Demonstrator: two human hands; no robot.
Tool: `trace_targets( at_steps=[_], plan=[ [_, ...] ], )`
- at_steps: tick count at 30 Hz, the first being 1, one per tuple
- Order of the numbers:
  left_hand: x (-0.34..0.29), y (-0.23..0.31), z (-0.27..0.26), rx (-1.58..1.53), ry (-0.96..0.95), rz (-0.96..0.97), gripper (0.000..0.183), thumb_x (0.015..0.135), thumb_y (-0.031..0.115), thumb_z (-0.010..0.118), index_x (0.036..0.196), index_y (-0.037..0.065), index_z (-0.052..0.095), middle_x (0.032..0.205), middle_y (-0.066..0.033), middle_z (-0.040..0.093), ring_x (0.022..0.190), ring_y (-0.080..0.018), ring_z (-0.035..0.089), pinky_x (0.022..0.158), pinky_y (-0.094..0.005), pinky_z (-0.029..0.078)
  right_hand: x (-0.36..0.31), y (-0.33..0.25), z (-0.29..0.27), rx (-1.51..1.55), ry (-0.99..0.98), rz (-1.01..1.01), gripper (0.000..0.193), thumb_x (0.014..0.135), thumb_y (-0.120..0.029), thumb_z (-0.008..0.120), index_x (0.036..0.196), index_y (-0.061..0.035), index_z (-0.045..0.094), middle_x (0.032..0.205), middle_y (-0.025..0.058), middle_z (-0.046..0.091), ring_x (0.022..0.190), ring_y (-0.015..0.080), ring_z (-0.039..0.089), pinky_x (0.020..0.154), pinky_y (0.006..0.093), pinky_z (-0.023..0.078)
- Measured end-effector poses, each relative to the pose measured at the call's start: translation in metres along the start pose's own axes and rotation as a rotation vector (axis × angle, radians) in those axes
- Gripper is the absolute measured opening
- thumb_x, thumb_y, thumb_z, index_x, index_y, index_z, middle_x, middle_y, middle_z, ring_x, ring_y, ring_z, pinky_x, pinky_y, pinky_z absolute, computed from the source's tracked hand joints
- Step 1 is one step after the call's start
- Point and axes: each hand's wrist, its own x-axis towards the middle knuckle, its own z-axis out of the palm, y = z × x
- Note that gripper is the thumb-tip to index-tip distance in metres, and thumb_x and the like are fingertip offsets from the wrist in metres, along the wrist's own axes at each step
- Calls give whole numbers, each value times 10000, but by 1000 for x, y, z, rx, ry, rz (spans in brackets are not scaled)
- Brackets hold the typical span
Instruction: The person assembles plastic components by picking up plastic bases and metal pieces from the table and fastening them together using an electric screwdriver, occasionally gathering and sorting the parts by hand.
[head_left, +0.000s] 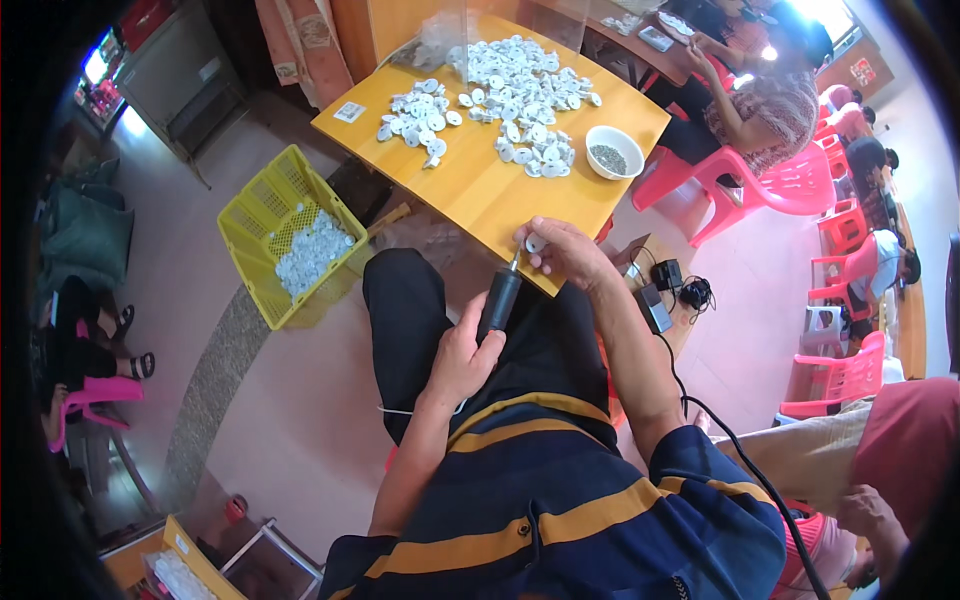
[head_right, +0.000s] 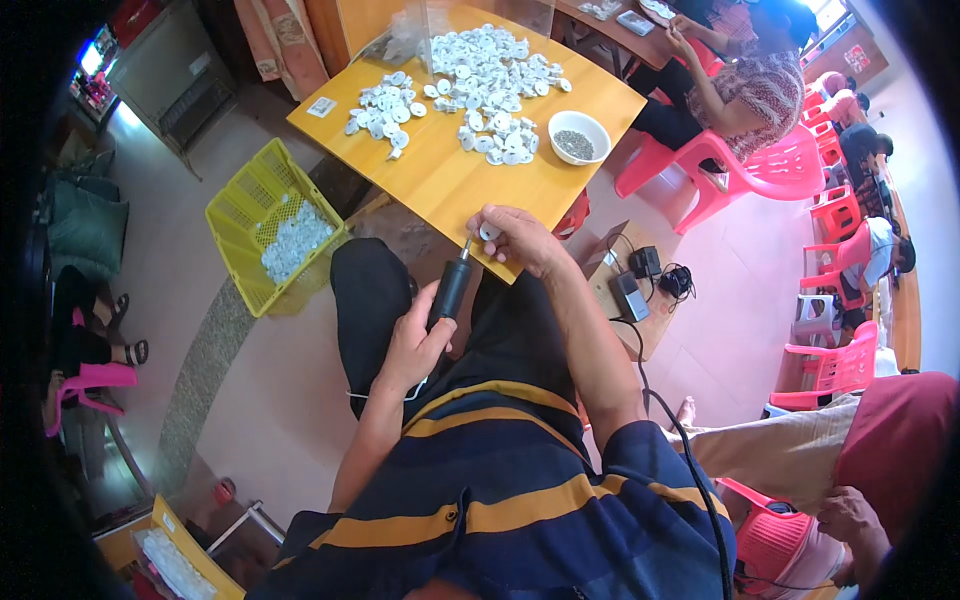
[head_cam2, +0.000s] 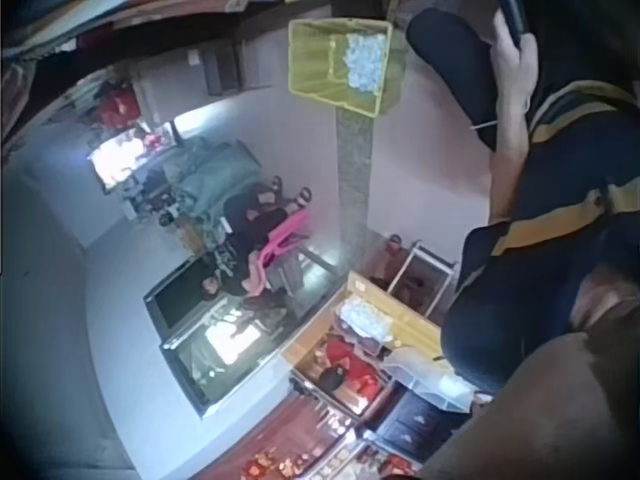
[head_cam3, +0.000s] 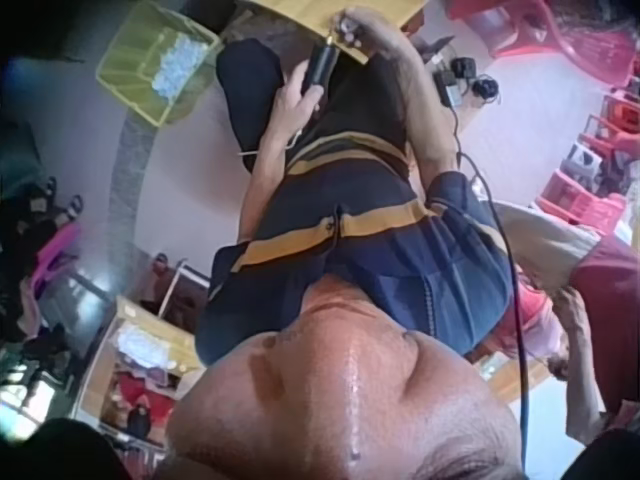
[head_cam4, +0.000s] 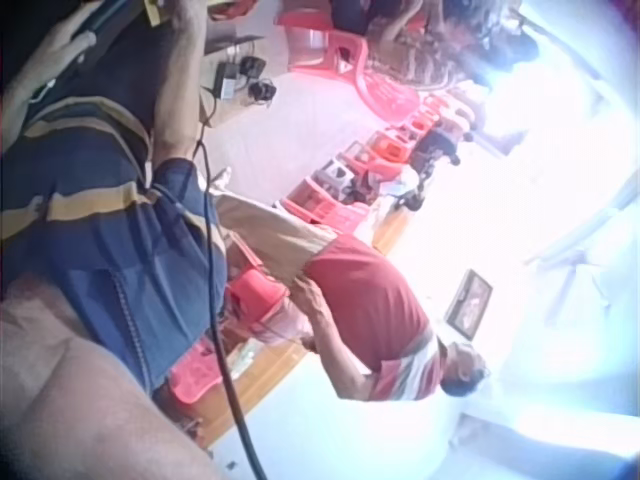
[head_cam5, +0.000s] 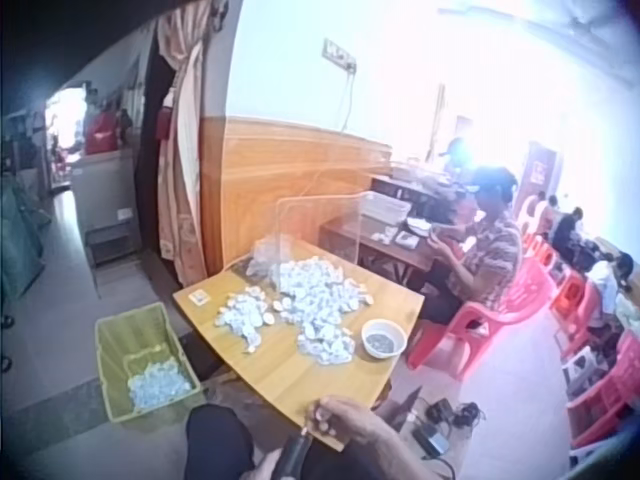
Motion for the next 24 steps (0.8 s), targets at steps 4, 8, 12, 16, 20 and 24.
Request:
trace_targets(
  at_steps=[4, 8, 12, 16, 20, 24],
  plan=[
    [2, 1, 0, 24, -13, 10, 528, 908, 167, 566, 1410, 64, 438, 823, -233, 636, 764, -398, 683, 721, -425, 527, 2, -2, -2, 3, -29, 24, 351, 1034, -399, 532, 1010, -76, 669, 822, -16, 615, 658, 67, 562, 547, 206, 442],
    [2, 0, -1, 30, -17, -4, 525, 908, 168, 564, 1410, 76, 442, 807, -222, 634, 748, -396, 679, 712, -426, 527, 5, 0, -3, 52, -59, 20, 279, 1004, -352, 602, 974, -81, 665, 813, -22, 612, 665, 71, 551, 551, 211, 431],
    [2, 1, -2, 22, -28, -21, 518, 910, 169, 562, 1407, 80, 449, 763, -182, 625, 678, -328, 678, 665, -403, 526, 6, 2, -2, 90, -54, 9, 248, 1000, -328, 615, 938, -90, 649, 797, -32, 599, 654, 69, 544, 550, 208, 423],
    [1, 4, -1, -80, -42, -74, 504, 909, 161, 570, 1396, 75, 470, 736, -96, 603, 612, -191, 653, 614, -335, 525, 4, 8, 2, 51, 9, -32, 241, 1007, -322, 610, 928, -96, 636, 773, -43, 572, 653, 57, 529, 560, 200, 407],
    [2, 3, 0, -252, -68, -125, 500, 902, 131, 576, 1387, 57, 484, 769, -49, 590, 609, -138, 625, 606, -291, 521, 2, 18, 12, 19, 100, -133, 220, 1012, -295, 609, 929, -93, 631, 764, -46, 558, 660, 53, 522, 582, 194, 405],
    [1, 6, -1, -400, -100, -178, 501, 888, 93, 577, 1379, 40, 490, 809, -39, 585, 607, -119, 605, 597, -269, 513, 1, 18, 14, 23, 100, -122, 211, 1015, -279, 606, 928, -88, 630, 766, -42, 557, 662, 58, 523, 590, 191, 405]
  ],
)
